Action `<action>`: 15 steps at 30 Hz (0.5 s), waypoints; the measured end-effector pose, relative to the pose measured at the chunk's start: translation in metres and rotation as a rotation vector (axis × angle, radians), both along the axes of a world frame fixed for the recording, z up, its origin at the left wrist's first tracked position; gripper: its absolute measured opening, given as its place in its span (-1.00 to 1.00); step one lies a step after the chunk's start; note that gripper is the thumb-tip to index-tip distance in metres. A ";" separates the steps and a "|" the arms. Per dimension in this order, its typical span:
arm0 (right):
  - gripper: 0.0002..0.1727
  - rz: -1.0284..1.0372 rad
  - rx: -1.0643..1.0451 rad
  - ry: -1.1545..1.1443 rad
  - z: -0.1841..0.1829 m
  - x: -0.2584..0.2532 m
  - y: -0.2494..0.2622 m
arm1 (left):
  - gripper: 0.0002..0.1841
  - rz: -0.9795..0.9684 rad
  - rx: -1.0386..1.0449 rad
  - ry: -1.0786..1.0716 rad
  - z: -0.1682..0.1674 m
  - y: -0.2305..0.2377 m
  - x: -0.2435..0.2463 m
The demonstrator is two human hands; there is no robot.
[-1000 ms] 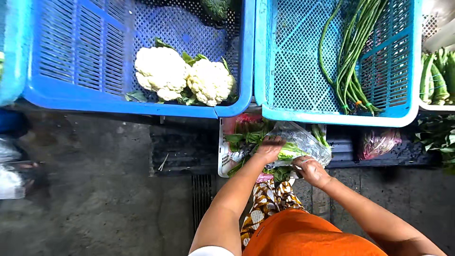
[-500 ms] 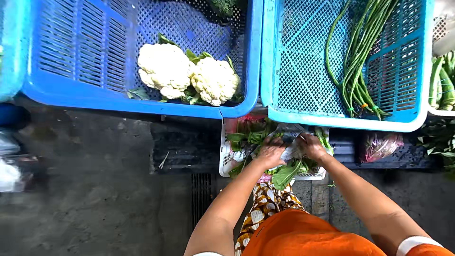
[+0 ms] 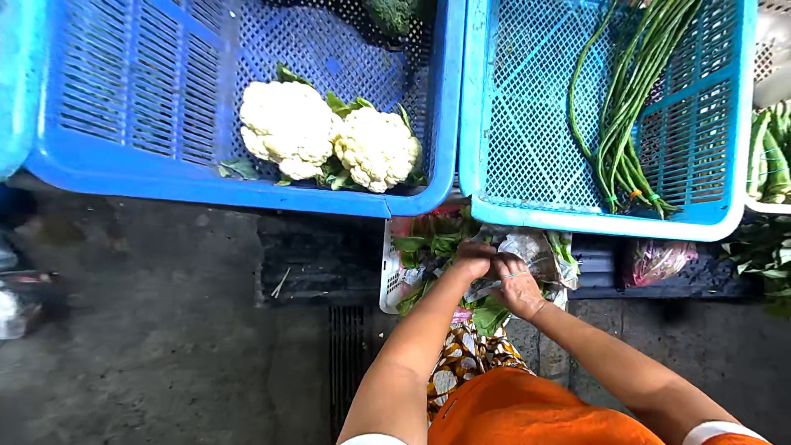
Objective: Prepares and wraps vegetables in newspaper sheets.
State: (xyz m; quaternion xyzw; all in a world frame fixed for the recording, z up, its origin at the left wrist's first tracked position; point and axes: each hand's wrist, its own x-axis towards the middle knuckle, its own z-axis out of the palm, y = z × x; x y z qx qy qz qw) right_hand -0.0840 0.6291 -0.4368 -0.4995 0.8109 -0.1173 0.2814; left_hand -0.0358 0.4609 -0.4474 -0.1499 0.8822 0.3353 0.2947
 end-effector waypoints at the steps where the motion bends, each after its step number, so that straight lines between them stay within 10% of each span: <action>1: -0.03 0.006 0.100 -0.022 -0.008 0.002 -0.002 | -0.72 -0.011 -0.021 -0.025 0.001 0.000 -0.003; 6: -0.10 0.003 0.202 0.005 -0.025 -0.007 -0.024 | -0.58 0.137 -0.101 0.001 0.014 0.002 -0.005; 10: -0.30 -0.011 0.190 -0.056 -0.034 -0.029 -0.031 | -0.58 0.644 -0.127 0.503 0.030 0.027 0.030; 15: -0.18 -0.217 0.229 -0.237 -0.017 -0.041 -0.041 | -0.49 1.478 0.557 0.199 0.038 0.074 0.057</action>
